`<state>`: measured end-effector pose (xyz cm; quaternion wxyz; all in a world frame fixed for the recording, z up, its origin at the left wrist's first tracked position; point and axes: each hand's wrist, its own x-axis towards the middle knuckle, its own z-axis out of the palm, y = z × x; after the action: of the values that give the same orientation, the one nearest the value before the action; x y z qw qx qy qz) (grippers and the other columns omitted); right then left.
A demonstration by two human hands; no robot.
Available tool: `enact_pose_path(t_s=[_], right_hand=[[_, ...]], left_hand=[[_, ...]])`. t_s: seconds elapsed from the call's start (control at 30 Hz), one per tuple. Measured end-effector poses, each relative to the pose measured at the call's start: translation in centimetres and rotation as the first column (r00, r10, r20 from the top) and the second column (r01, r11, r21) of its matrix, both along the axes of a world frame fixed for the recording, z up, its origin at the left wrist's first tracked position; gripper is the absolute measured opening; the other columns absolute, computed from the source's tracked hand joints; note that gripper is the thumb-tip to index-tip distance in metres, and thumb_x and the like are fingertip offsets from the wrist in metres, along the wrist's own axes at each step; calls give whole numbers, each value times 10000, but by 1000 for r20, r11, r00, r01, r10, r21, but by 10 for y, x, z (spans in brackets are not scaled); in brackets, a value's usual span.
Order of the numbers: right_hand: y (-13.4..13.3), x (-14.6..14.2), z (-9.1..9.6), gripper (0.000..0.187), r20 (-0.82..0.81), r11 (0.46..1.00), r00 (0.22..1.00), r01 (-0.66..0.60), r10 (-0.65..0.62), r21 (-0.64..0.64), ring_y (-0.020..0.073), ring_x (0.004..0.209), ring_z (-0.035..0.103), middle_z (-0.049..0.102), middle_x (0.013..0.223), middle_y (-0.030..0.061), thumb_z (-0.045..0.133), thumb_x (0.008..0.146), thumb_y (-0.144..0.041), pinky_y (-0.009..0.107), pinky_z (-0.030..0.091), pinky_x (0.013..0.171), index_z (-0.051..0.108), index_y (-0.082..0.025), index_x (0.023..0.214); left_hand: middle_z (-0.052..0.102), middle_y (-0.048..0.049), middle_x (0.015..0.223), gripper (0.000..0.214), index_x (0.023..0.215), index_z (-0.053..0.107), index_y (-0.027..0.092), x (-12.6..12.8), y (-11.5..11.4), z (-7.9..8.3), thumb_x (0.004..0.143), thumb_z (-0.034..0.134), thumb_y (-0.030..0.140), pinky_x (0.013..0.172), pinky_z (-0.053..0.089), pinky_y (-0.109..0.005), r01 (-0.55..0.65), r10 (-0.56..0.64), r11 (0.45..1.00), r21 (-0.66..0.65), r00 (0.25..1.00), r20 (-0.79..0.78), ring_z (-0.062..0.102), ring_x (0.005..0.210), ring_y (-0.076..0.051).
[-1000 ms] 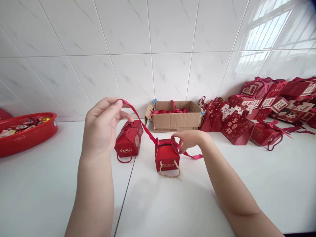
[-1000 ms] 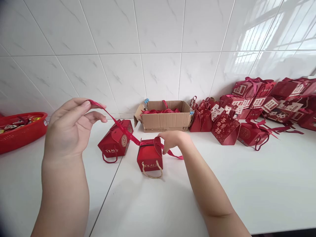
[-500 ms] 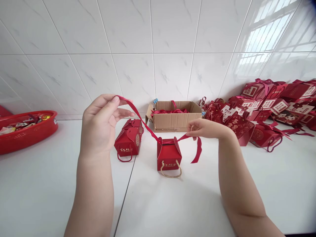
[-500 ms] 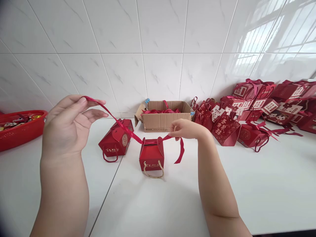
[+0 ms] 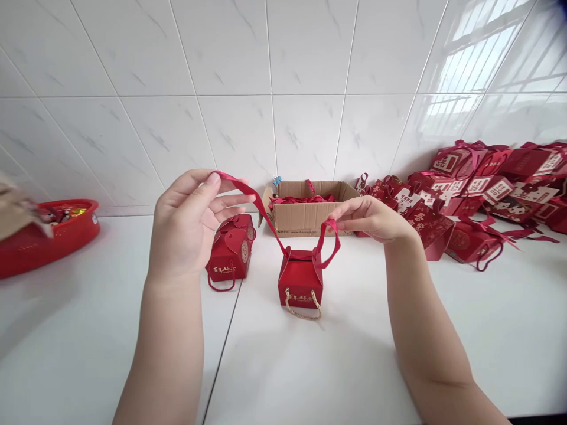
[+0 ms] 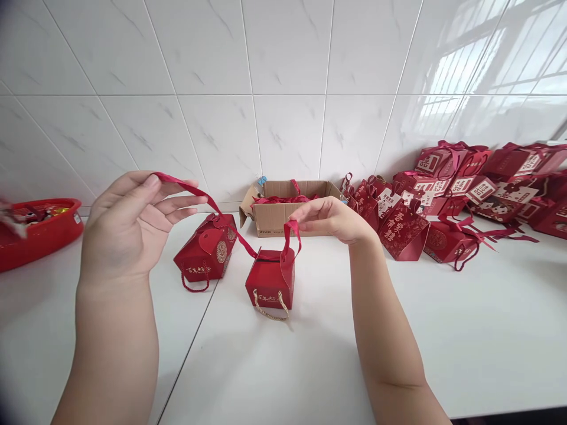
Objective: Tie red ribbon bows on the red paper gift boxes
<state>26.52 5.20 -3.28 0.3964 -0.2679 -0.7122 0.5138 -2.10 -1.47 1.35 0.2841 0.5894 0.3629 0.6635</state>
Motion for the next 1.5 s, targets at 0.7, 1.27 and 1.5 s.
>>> enact_pose_path(t_s=[0.7,1.27,1.5], right_hand=[[-3,-44,0,216,-376,926,869,371,-323,61,68,587,491,586,725,-40,705,740,-307,197,352,507,530,-221,831],[-6,-55,3,172,-512,707,703,668,-494,234,152,798,656,686,841,19,722,722,-271,303,554,740,641,-217,863],[-10,-46,7,204,-553,715,651,686,-520,135,158,700,653,668,729,20,695,768,-414,322,555,697,646,-216,763]], left_hand=[[707,-11,747,169,801,733,219,35,26,-1,641,782,192,516,499,-225,-77,56,988,134,987,153,639,646,-124],[728,-18,959,233,953,742,256,52,34,-16,729,730,195,856,533,-308,-150,135,952,267,988,76,663,843,-154],[717,-32,1023,301,1016,726,264,54,31,-14,733,713,159,773,553,-282,-68,64,968,243,998,25,664,879,-171]])
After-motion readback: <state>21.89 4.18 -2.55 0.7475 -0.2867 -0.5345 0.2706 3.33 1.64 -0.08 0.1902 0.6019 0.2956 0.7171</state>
